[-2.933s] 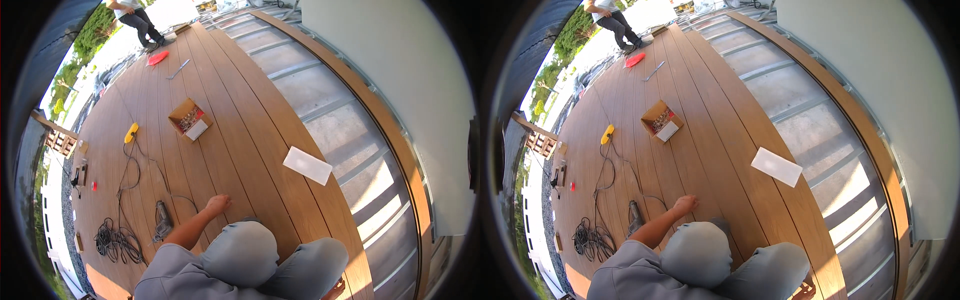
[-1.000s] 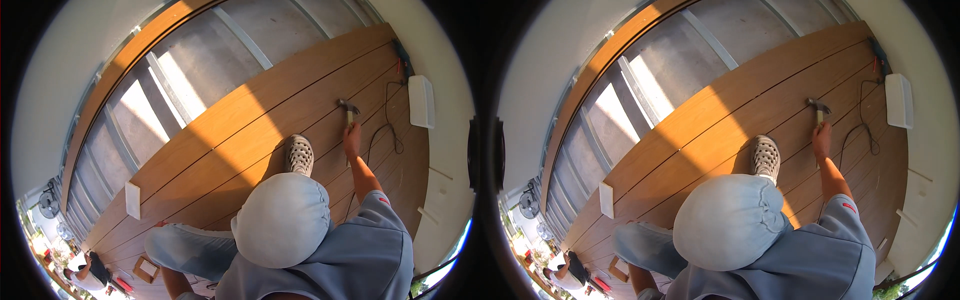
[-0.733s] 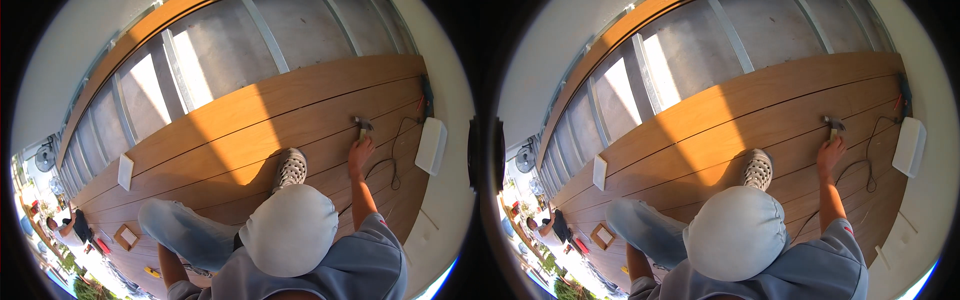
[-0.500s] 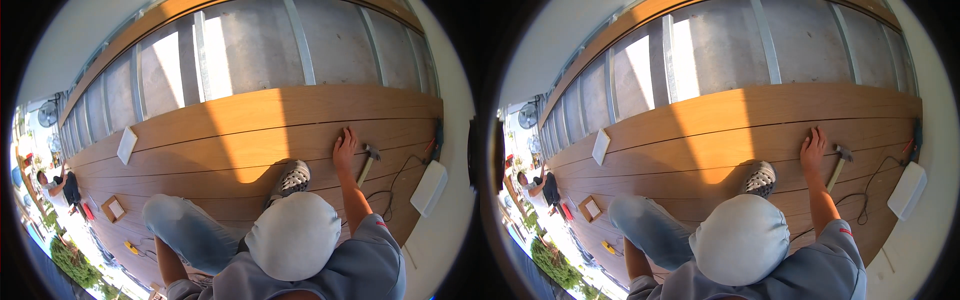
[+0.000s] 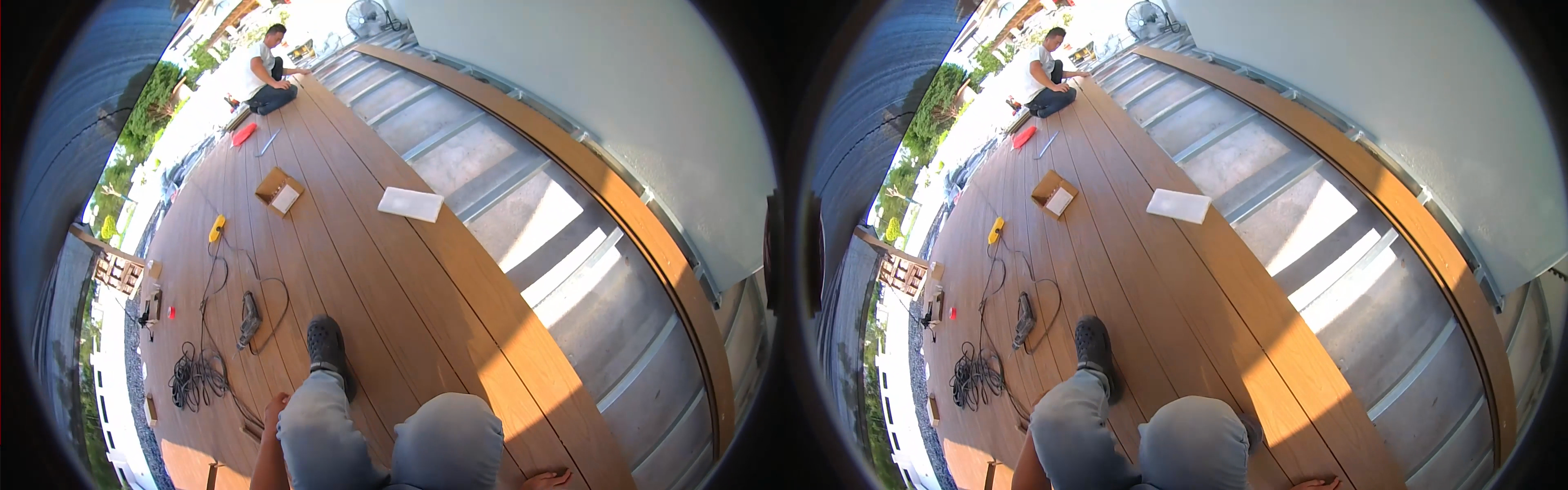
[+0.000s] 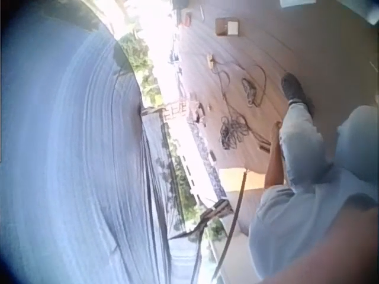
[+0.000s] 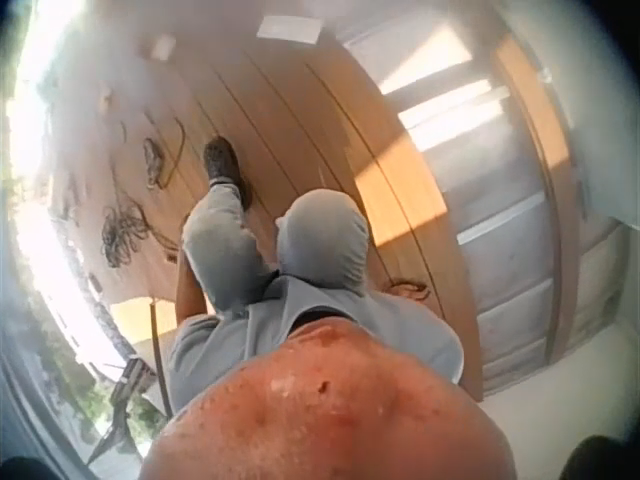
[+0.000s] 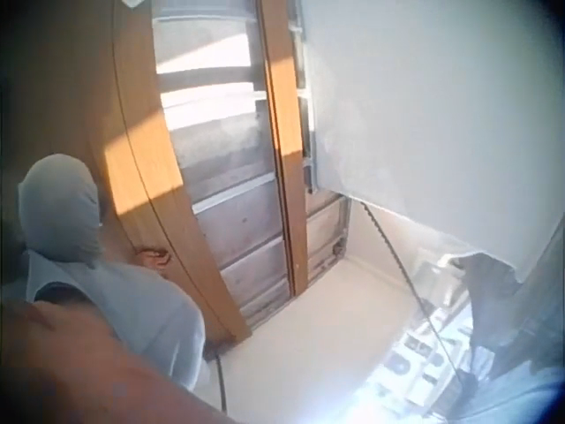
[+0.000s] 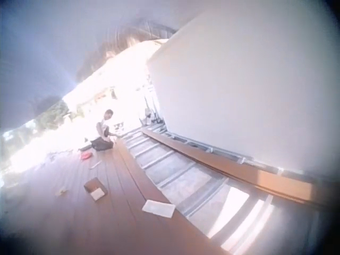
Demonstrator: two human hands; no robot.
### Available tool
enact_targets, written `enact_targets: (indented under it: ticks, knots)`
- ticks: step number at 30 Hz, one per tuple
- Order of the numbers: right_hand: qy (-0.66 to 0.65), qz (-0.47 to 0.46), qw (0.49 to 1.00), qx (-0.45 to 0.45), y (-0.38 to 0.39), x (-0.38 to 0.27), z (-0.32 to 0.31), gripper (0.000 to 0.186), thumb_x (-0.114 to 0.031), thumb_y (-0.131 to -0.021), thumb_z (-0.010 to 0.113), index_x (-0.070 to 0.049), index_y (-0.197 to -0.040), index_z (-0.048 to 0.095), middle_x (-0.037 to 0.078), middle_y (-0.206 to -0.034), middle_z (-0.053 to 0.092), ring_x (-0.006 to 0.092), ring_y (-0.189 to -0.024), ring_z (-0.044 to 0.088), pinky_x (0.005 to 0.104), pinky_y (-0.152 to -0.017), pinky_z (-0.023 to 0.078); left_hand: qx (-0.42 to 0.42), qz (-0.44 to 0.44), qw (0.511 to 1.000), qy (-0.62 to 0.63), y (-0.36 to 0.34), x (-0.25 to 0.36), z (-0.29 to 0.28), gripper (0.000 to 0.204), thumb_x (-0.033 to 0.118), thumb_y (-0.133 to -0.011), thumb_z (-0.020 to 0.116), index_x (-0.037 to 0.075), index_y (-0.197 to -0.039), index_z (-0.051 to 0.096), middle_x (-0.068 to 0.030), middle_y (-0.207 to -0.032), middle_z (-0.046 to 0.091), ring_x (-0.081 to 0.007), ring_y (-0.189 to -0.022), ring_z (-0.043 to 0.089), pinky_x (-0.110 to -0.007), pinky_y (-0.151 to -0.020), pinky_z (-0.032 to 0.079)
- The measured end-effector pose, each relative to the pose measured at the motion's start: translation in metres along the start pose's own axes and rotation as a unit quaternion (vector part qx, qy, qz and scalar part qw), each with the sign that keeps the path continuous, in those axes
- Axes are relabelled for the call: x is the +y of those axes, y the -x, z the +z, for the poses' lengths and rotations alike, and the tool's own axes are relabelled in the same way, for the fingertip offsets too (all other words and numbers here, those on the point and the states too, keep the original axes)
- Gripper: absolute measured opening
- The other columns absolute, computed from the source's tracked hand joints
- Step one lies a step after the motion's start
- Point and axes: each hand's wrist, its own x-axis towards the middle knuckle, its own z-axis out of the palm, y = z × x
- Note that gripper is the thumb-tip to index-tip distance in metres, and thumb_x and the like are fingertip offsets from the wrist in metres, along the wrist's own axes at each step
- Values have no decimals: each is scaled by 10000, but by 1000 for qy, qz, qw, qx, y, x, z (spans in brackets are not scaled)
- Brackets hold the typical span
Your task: The person installs decking planks on a balcony by positioning a white spacers and hammering the planks into place.
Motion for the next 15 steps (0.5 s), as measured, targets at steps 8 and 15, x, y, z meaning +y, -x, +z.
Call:
enact_targets:
  ticks: [8,15]
  knots:
    - [-4,-97,992,-82,-82,-73,38,375,-275,-1078,473,-42,-1364,544,166,-1314,579,322,-1138,589,457,-911,495,1,-323,943,-77,90,-103,69,455,394,-905,632,60,-1214,630,-254,-1187,632,-421,-1145,633,-490,-986,511]
    - [-83,-209,959,-171,-127,-169,53,356,-262,-1068,495,-49,-1349,546,153,-1267,592,305,-1094,600,445,-881,501,44,-469,879,-74,168,-215,115,523,327,-884,673,13,-1282,547,-260,-1329,545,-426,-1187,590,-494,-1030,503]
